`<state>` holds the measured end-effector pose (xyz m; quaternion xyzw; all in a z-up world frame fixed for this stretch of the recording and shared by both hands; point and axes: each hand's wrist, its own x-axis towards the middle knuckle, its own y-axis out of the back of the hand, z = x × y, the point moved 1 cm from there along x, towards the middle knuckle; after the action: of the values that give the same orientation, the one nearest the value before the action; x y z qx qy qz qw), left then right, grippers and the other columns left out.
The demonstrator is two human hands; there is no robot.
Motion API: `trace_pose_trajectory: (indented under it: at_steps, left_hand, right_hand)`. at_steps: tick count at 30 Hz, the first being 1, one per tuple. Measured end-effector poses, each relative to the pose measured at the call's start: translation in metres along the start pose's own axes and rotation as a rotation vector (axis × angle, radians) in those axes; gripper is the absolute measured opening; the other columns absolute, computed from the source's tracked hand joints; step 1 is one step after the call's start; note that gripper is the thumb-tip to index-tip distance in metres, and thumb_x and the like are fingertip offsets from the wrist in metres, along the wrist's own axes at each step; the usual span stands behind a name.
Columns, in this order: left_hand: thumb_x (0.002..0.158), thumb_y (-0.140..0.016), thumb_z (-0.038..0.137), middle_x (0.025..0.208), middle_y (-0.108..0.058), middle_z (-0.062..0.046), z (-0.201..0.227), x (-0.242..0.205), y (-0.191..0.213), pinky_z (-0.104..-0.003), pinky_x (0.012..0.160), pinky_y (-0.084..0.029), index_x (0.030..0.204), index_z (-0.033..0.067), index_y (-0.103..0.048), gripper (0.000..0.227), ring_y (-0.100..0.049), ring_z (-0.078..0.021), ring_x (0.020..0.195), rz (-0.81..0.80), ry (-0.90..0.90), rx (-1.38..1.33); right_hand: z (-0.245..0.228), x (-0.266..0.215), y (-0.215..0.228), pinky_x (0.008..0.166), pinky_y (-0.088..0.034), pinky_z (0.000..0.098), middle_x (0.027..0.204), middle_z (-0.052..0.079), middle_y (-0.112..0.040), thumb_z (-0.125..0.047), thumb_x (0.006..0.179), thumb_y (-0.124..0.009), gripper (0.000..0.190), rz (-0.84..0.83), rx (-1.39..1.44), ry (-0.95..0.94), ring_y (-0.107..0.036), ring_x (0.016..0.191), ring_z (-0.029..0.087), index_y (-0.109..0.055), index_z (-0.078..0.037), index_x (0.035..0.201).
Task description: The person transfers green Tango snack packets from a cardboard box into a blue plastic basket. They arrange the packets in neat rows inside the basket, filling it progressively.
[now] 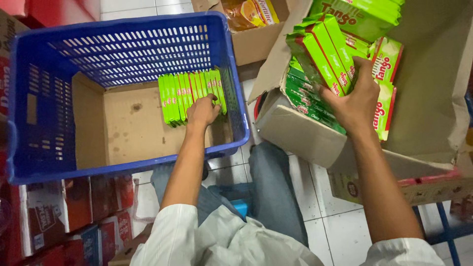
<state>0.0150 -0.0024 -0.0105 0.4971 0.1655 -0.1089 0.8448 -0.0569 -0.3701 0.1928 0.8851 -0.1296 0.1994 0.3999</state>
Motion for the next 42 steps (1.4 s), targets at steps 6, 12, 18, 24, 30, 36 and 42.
trace_pose_trajectory:
  at_steps: [6, 12, 18, 24, 30, 36, 42]
  left_hand:
    - [0.096, -0.059, 0.040, 0.116, -0.076, -0.006, -0.006, -0.009, 0.000, -0.061, 0.097, -0.053, 0.135, 0.0208, -0.064, 0.043, -0.070, -0.0374, 0.115, 0.016, 0.005, 0.014]
    - [0.095, -0.060, 0.034, 0.112, -0.076, -0.010, 0.012, -0.026, 0.023, -0.059, 0.098, -0.053, 0.132, 0.0176, -0.065, 0.041, -0.069, -0.0388, 0.115, 0.101, -0.077, -0.061]
    - [0.095, -0.064, 0.032, 0.125, -0.069, -0.007, 0.047, -0.034, 0.040, -0.046, 0.088, -0.051, 0.138, 0.0150, -0.056, 0.047, -0.069, -0.0298, 0.091, 0.412, -0.284, -0.281]
    - [0.076, -0.098, 0.018, 0.166, -0.034, -0.017, 0.048, -0.070, 0.109, -0.043, 0.124, -0.041, 0.164, 0.0119, -0.011, 0.124, -0.042, -0.0337, 0.149, 0.779, -0.506, -0.498]
    - [0.060, -0.100, 0.053, 0.171, -0.033, -0.004, -0.004, -0.080, 0.149, -0.063, 0.125, -0.025, 0.164, 0.0229, -0.022, 0.133, -0.025, -0.0353, 0.160, 0.654, -0.374, 0.122]
    - [0.071, -0.086, 0.046, 0.119, -0.066, -0.009, -0.081, -0.043, 0.132, -0.051, 0.087, -0.047, 0.138, 0.0181, -0.054, 0.079, -0.064, -0.0375, 0.106, 0.488, -0.416, 0.070]
    - [0.065, -0.087, 0.060, 0.115, -0.071, -0.015, -0.181, 0.010, 0.134, -0.060, 0.075, -0.054, 0.120, 0.0178, -0.063, 0.074, -0.067, -0.0416, 0.107, 0.109, 0.007, 0.193]
  right_hand:
    - [-0.007, -0.005, 0.002, 0.087, -0.050, 0.0589, 0.104, 0.035, -0.066, -0.010, 0.080, -0.098, 0.074, -0.011, 0.025, -0.032, -0.067, 0.097, 0.058, -0.051, 0.004, 0.136]
    - [-0.011, 0.008, 0.006, 0.086, -0.051, 0.0595, 0.102, 0.035, -0.063, -0.007, 0.073, -0.102, 0.078, -0.001, -0.019, -0.022, -0.066, 0.094, 0.057, -0.055, 0.003, 0.135]
    - [-0.033, 0.040, 0.003, 0.086, -0.041, 0.0507, 0.120, 0.019, -0.069, -0.033, 0.066, -0.096, 0.088, -0.056, -0.510, 0.338, -0.061, 0.103, 0.041, -0.064, 0.000, 0.141]
    - [-0.097, 0.094, -0.062, 0.093, -0.043, 0.0420, 0.137, 0.003, -0.074, -0.061, 0.061, -0.087, 0.093, -0.163, -0.752, 0.722, -0.067, 0.119, 0.025, -0.062, -0.019, 0.140]
    - [-0.156, 0.105, -0.182, 0.081, -0.048, 0.0361, 0.105, -0.007, -0.069, -0.057, 0.078, -0.073, 0.054, -0.381, -0.780, 1.115, -0.067, 0.095, 0.016, -0.057, -0.030, 0.122]
    - [-0.147, 0.094, -0.255, 0.078, -0.047, 0.0430, 0.124, -0.005, -0.068, -0.061, 0.066, -0.079, 0.080, -0.595, -0.437, 1.161, -0.066, 0.104, 0.021, -0.055, -0.024, 0.133]
    - [-0.078, 0.099, -0.186, 0.093, -0.053, 0.0447, 0.131, 0.001, -0.070, -0.047, 0.080, -0.075, 0.066, -0.832, -0.338, 0.840, -0.069, 0.104, 0.024, -0.061, -0.020, 0.140]
